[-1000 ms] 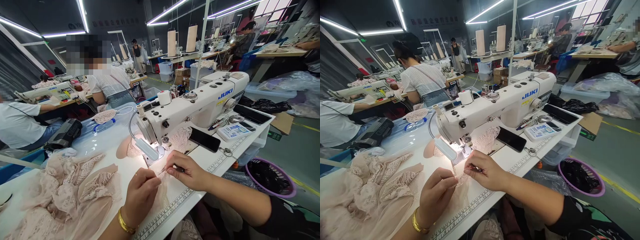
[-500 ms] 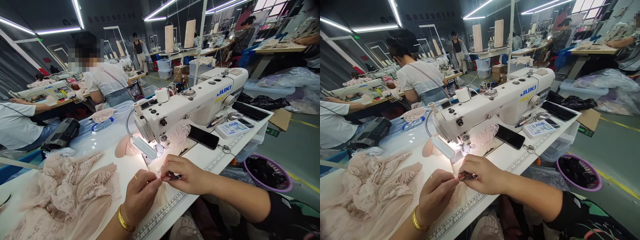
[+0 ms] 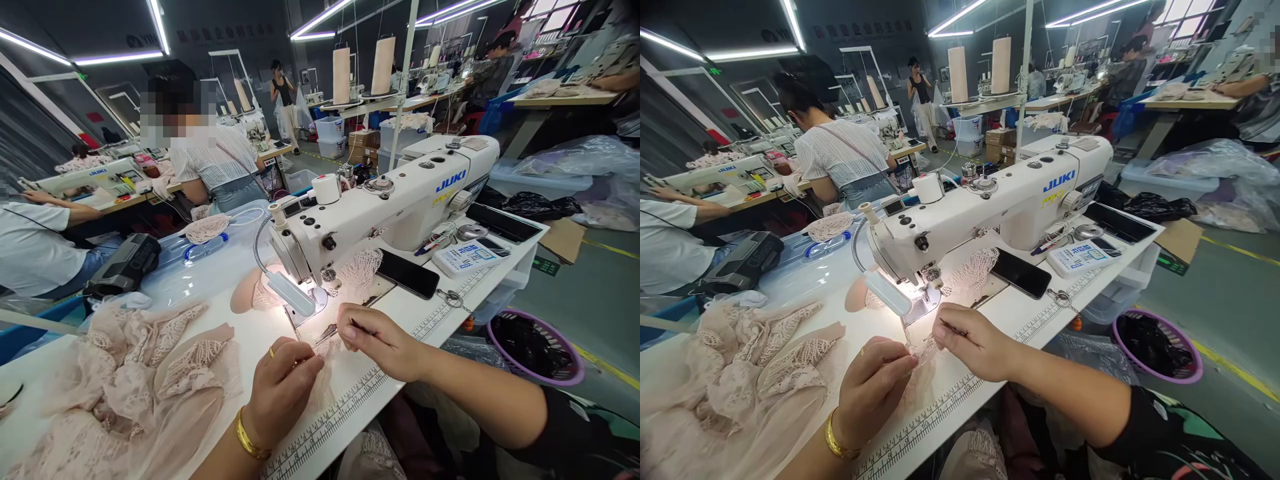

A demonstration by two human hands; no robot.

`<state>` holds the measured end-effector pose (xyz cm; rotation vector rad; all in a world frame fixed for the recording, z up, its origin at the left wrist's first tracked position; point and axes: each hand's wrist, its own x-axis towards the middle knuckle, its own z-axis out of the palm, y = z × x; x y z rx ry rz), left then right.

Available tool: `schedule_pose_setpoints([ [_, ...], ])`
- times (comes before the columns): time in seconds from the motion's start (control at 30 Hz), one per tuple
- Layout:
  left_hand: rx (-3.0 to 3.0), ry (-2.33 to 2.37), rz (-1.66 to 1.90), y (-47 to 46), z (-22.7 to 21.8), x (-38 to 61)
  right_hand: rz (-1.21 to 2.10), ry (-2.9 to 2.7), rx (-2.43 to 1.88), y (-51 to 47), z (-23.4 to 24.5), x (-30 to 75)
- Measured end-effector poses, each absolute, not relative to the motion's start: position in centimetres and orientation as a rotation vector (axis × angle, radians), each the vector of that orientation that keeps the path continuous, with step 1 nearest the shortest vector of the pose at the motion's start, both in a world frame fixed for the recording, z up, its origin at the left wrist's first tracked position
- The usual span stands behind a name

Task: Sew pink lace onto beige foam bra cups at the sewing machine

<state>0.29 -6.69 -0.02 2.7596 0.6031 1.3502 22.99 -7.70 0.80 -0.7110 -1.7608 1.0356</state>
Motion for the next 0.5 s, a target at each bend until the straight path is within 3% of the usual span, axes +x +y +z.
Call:
schedule_pose_setpoints([
  [0.5,2.988,0.421,1.372,-6.67,-0.06,-0.19,0.893,-1.946,-0.860,-7.74,0.11,22.96],
])
